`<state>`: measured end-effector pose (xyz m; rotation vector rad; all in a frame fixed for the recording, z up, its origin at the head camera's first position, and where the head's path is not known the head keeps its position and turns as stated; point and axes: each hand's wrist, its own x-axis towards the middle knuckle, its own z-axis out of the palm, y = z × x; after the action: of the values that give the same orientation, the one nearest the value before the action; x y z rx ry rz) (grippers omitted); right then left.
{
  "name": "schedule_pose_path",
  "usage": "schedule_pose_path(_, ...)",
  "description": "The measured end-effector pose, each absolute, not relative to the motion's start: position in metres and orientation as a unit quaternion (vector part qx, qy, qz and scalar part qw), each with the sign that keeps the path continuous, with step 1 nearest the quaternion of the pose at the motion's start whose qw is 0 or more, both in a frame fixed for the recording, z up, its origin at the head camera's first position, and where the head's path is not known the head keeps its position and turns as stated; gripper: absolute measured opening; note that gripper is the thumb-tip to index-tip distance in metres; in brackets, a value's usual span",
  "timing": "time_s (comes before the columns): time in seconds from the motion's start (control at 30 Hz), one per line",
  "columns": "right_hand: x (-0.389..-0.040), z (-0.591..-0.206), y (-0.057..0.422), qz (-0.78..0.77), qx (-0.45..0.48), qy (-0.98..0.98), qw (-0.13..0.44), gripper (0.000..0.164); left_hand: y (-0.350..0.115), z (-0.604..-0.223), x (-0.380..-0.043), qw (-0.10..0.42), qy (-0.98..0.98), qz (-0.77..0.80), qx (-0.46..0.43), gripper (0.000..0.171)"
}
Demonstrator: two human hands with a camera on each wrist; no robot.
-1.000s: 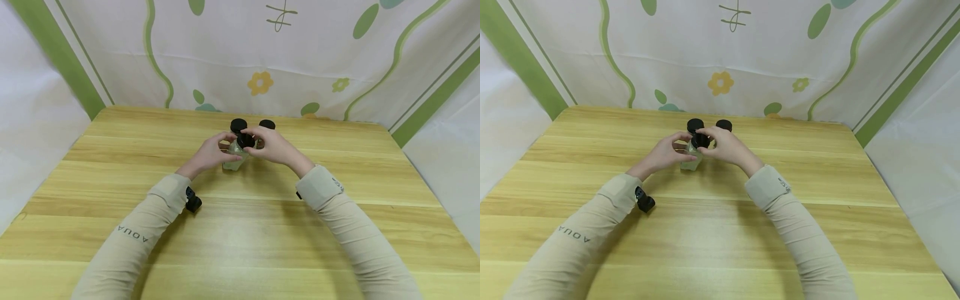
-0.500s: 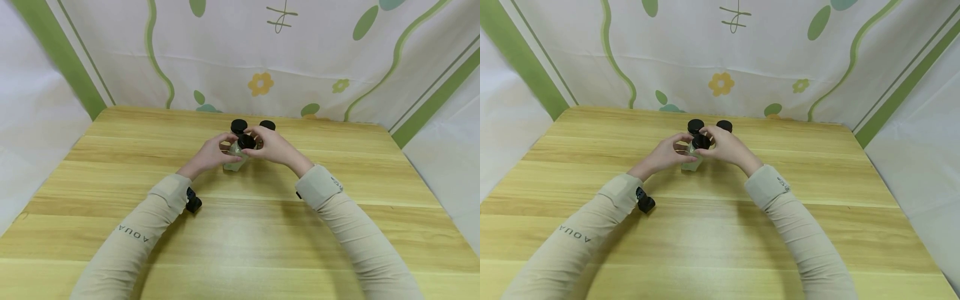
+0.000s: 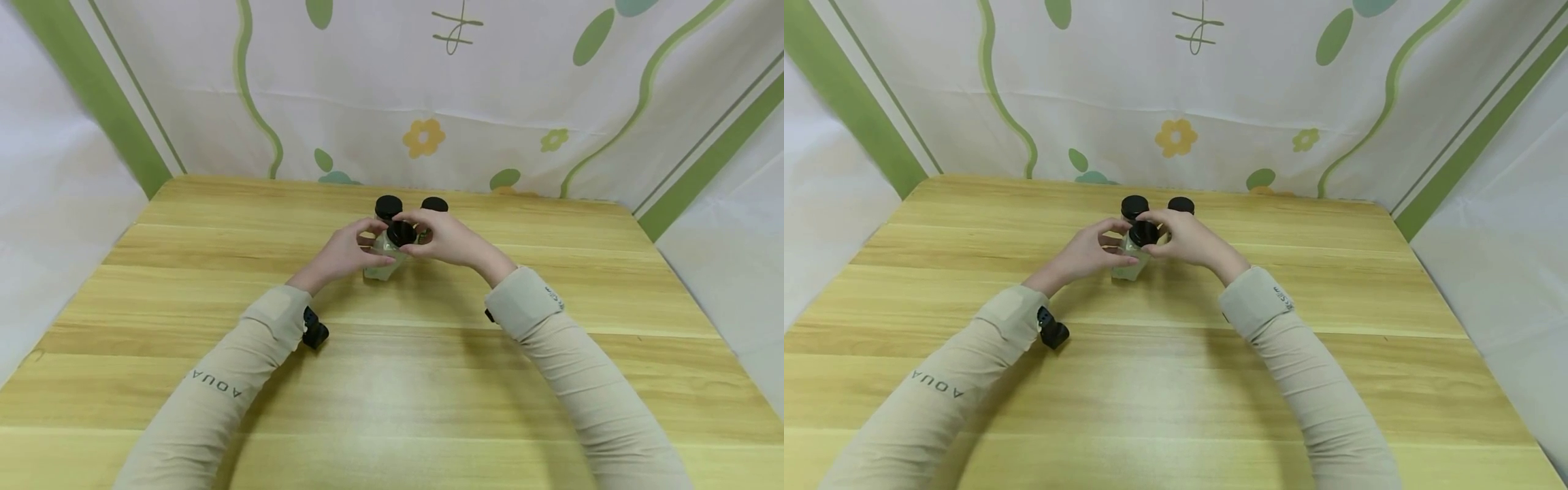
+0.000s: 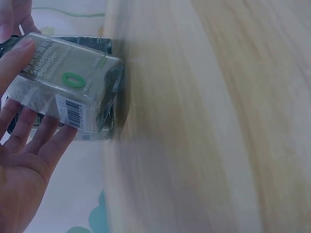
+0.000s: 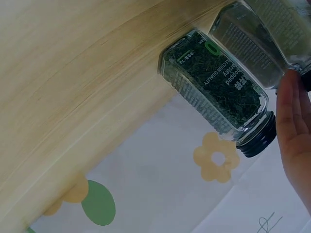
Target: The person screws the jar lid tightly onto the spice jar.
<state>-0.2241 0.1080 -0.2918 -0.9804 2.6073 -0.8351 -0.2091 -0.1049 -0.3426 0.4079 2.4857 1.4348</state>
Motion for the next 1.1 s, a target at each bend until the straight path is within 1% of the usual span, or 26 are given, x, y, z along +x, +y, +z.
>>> schedule_pose_path(0.2, -0.224, -0.294, 0.103, -0.267, -0.306, 0.909, 0.096, 0.046, -0.106, -0.343, -0.21, 0.125, 0.85, 0.493, 0.138, 0.063)
schedule_pose_path(0.33, -0.224, -0.296, 0.1, -0.266, -0.286, 0.916, 0.092, 0.047, -0.107, -0.344, -0.21, 0.125, 0.849, 0.493, 0.14, 0.063)
schedule_pose_path(0.4, -0.224, -0.295, 0.099, -0.263, -0.282, 0.918, 0.094, 0.05, -0.107, -0.344, -0.21, 0.125, 0.85, 0.493, 0.139, 0.064)
schedule_pose_path(0.47, -0.223, -0.294, 0.099, -0.257, -0.283, 0.919, 0.097, 0.057, -0.107, -0.343, -0.21, 0.124, 0.852, 0.49, 0.138, 0.064)
schedule_pose_path(0.53, -0.223, -0.292, 0.101, -0.259, -0.295, 0.914, 0.102, 0.063, -0.107, -0.343, -0.209, 0.123, 0.853, 0.488, 0.138, 0.065)
schedule_pose_path(0.6, -0.223, -0.29, 0.103, -0.267, -0.315, 0.904, 0.109, 0.064, -0.106, -0.342, -0.209, 0.124, 0.854, 0.486, 0.139, 0.065)
schedule_pose_path(0.8, -0.223, -0.288, 0.111, -0.278, -0.353, 0.885, 0.122, 0.052, -0.105, -0.343, -0.211, 0.13, 0.852, 0.487, 0.141, 0.066)
schedule_pose_path(1.1, -0.226, -0.285, 0.113, -0.275, -0.335, 0.893, 0.121, 0.05, -0.105, -0.343, -0.211, 0.126, 0.852, 0.486, 0.146, 0.066)
